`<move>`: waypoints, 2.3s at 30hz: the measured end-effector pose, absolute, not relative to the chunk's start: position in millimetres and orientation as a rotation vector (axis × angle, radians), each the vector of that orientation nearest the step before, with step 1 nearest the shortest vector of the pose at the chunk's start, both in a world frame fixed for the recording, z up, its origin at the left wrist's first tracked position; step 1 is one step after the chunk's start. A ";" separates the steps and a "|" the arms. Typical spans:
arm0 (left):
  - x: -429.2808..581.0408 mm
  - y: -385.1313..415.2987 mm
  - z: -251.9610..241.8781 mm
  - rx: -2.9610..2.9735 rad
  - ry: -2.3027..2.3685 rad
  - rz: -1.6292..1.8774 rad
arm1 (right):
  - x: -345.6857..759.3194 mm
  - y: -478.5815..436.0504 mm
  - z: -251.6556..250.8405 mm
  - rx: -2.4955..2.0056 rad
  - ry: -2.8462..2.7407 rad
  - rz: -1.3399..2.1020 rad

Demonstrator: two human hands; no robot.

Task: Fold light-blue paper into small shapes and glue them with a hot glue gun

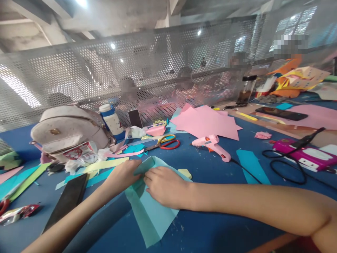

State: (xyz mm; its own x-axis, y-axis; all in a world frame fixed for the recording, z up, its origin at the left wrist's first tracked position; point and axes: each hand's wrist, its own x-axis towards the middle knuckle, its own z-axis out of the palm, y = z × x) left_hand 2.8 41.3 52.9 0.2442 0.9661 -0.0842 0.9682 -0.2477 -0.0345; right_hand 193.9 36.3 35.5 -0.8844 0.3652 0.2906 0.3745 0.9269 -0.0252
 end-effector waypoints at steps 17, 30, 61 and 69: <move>23.9 27.5 63.2 2.457 1.936 -0.121 | 183.6 78.3 69.7 -1.062 -2.948 0.080; 19.4 25.7 67.0 2.471 1.932 -0.236 | 183.2 73.2 67.4 -0.998 -2.978 -0.079; 18.2 27.8 66.4 2.466 1.933 -0.263 | 184.6 76.1 71.0 -1.018 -2.986 -0.089; 13.0 22.9 73.8 2.480 1.928 -0.363 | 191.7 83.1 74.9 -1.063 -3.000 -0.144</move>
